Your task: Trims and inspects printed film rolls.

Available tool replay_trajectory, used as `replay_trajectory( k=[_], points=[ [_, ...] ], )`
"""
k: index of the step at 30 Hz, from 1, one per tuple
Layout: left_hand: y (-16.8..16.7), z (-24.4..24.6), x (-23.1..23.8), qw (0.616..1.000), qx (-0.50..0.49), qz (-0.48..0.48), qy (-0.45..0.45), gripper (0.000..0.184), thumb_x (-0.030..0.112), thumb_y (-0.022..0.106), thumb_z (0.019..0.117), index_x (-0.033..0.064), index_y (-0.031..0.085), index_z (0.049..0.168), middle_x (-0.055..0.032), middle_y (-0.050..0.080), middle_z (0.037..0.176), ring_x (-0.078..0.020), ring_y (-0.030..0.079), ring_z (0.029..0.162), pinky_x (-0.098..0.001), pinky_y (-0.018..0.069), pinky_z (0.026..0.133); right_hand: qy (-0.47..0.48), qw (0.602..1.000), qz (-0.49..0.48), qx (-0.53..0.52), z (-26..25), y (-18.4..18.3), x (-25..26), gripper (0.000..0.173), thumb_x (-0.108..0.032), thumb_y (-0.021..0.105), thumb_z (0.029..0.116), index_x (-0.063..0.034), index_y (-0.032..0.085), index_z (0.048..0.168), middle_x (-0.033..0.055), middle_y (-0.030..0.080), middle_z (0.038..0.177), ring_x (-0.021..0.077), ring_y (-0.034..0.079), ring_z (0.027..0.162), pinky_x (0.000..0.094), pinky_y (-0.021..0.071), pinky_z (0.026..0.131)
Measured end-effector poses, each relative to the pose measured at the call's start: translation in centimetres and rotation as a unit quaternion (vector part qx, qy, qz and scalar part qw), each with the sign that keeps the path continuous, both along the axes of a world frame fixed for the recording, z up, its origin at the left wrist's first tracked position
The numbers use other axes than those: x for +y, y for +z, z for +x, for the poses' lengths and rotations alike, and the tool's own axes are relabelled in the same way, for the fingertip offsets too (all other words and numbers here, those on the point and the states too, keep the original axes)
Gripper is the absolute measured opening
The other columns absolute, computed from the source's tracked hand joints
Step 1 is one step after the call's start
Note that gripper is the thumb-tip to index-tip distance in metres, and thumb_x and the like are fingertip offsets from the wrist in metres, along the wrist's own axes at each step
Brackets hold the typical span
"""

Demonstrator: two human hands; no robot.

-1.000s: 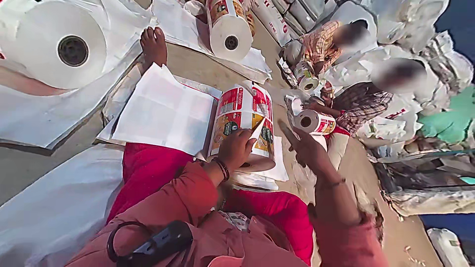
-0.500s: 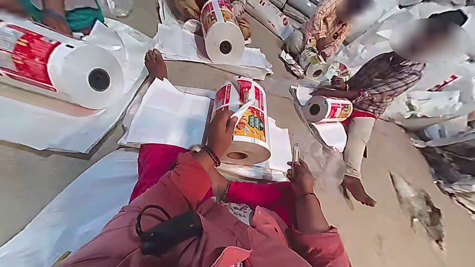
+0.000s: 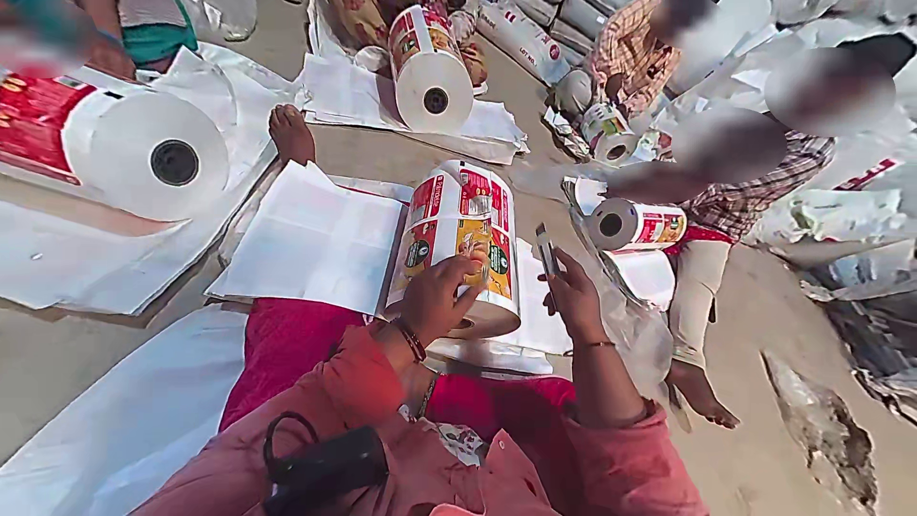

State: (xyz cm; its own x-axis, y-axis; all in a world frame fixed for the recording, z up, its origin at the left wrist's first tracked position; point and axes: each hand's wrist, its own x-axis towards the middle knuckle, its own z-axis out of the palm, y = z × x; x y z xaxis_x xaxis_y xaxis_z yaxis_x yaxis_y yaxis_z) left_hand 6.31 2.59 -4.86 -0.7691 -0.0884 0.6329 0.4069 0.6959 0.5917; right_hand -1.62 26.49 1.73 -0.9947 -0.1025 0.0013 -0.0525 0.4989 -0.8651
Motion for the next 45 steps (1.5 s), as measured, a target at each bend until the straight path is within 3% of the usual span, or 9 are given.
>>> replay_trajectory(
  k=[5, 12, 19, 27, 34, 37, 40, 43, 45],
  points=[
    [-0.4, -0.2, -1.6, 0.992, -0.057, -0.107, -0.025, 0.075, 0.066, 0.056, 0.0928, 0.0086, 0.062, 0.14, -0.0101, 0.061, 0.145, -0.0294, 0.059, 0.134, -0.0548, 0.0444, 0.113, 0.054, 0.985, 0.162, -0.002, -6.5, 2.8, -6.7, 0.05, -0.014, 0.051, 0.1071, -0.0235, 0.046, 0.156, 0.0097, 0.07, 0.098, 0.0152, 0.058, 0.054, 0.0317, 0.05, 0.049],
    [-0.8, -0.6, -1.9, 0.99, -0.041, -0.113, -0.08, 0.046, 0.05, 0.044, 0.1055, 0.0212, 0.073, 0.126, -0.0027, 0.066, 0.141, -0.0267, 0.056, 0.138, -0.0547, 0.0429, 0.114, 0.056, 0.942, 0.329, 0.03, -13.2, 4.2, -12.8, 0.045, -0.02, 0.048, 0.1065, -0.0257, 0.053, 0.151, 0.0145, 0.072, 0.11, 0.0282, 0.07, 0.075, 0.0494, 0.059, 0.069],
    [-0.2, -0.3, -1.4, 0.997, -0.033, -0.056, -0.041, 0.031, 0.029, 0.05, 0.1023, 0.0177, 0.079, 0.098, -0.0002, 0.074, 0.127, -0.023, 0.066, 0.126, -0.0536, 0.0488, 0.109, 0.081, 0.881, 0.461, 0.067, -12.4, 5.8, -15.4, 0.043, -0.019, 0.05, 0.1044, -0.0181, 0.058, 0.147, 0.0183, 0.068, 0.129, 0.0391, 0.064, 0.122, 0.0634, 0.0486, 0.1],
    [-0.6, -0.5, -1.2, 0.998, -0.024, -0.045, -0.034, 0.031, 0.031, 0.051, 0.1029, 0.0161, 0.078, 0.1, -0.0001, 0.075, 0.123, -0.0209, 0.066, 0.126, -0.0528, 0.0458, 0.113, 0.178, 0.846, 0.501, 0.038, -14.2, 8.7, -14.8, 0.046, -0.008, 0.067, 0.0894, -0.0109, 0.065, 0.135, 0.0215, 0.07, 0.112, 0.038, 0.07, 0.094, 0.0606, 0.0541, 0.082],
    [-0.2, -0.1, -1.4, 0.996, -0.042, -0.072, -0.035, 0.042, 0.047, 0.056, 0.0994, 0.0114, 0.077, 0.105, -0.0017, 0.072, 0.13, -0.0231, 0.061, 0.132, -0.0537, 0.041, 0.116, 0.221, 0.833, 0.505, -0.044, -10.4, 10.5, -11.1, 0.055, -0.01, 0.066, 0.0924, -0.0265, 0.06, 0.144, 0.0162, 0.072, 0.097, 0.0284, 0.066, 0.07, 0.0509, 0.0547, 0.067],
    [-0.1, 0.0, -1.5, 0.996, -0.04, -0.08, -0.028, 0.043, 0.048, 0.061, 0.0958, 0.0098, 0.076, 0.109, -0.0038, 0.072, 0.13, -0.0249, 0.062, 0.131, -0.0547, 0.0418, 0.116, 0.221, 0.858, 0.459, -0.062, -5.8, 10.3, -8.8, 0.056, -0.012, 0.066, 0.0974, -0.0269, 0.054, 0.15, 0.0176, 0.072, 0.101, 0.0274, 0.064, 0.066, 0.0477, 0.054, 0.061],
    [0.7, 0.3, -1.2, 0.992, -0.07, -0.102, -0.024, 0.047, 0.049, 0.066, 0.093, 0.0091, 0.075, 0.115, -0.0061, 0.071, 0.13, -0.0259, 0.064, 0.128, -0.0567, 0.0414, 0.115, 0.121, 0.923, 0.364, -0.006, 0.7, 8.7, -5.7, 0.065, -0.014, 0.068, 0.0966, -0.0275, 0.045, 0.156, 0.0212, 0.071, 0.105, 0.0351, 0.069, 0.075, 0.0571, 0.0568, 0.071],
    [1.5, 0.3, -0.9, 0.985, -0.088, -0.145, -0.025, 0.042, 0.047, 0.064, 0.0973, 0.0088, 0.076, 0.109, -0.0077, 0.07, 0.131, -0.0279, 0.064, 0.128, -0.0584, 0.0425, 0.113, 0.017, 0.99, 0.139, 0.021, 4.4, 3.6, -0.6, 0.067, -0.013, 0.068, 0.0963, -0.0287, 0.043, 0.157, 0.0106, 0.065, 0.082, 0.0167, 0.057, 0.053, 0.0349, 0.0523, 0.052],
    [1.7, 0.4, -0.6, 0.979, -0.11, -0.168, -0.035, 0.037, 0.043, 0.061, 0.1002, 0.0094, 0.076, 0.108, -0.0078, 0.068, 0.135, -0.0284, 0.061, 0.131, -0.0584, 0.0402, 0.115, -0.038, 0.999, -0.026, -0.006, 5.9, -0.8, 2.2, 0.069, -0.007, 0.068, 0.0955, -0.0214, 0.041, 0.157, 0.0098, 0.065, 0.081, 0.0111, 0.051, 0.047, 0.0274, 0.0463, 0.044]
  ],
)
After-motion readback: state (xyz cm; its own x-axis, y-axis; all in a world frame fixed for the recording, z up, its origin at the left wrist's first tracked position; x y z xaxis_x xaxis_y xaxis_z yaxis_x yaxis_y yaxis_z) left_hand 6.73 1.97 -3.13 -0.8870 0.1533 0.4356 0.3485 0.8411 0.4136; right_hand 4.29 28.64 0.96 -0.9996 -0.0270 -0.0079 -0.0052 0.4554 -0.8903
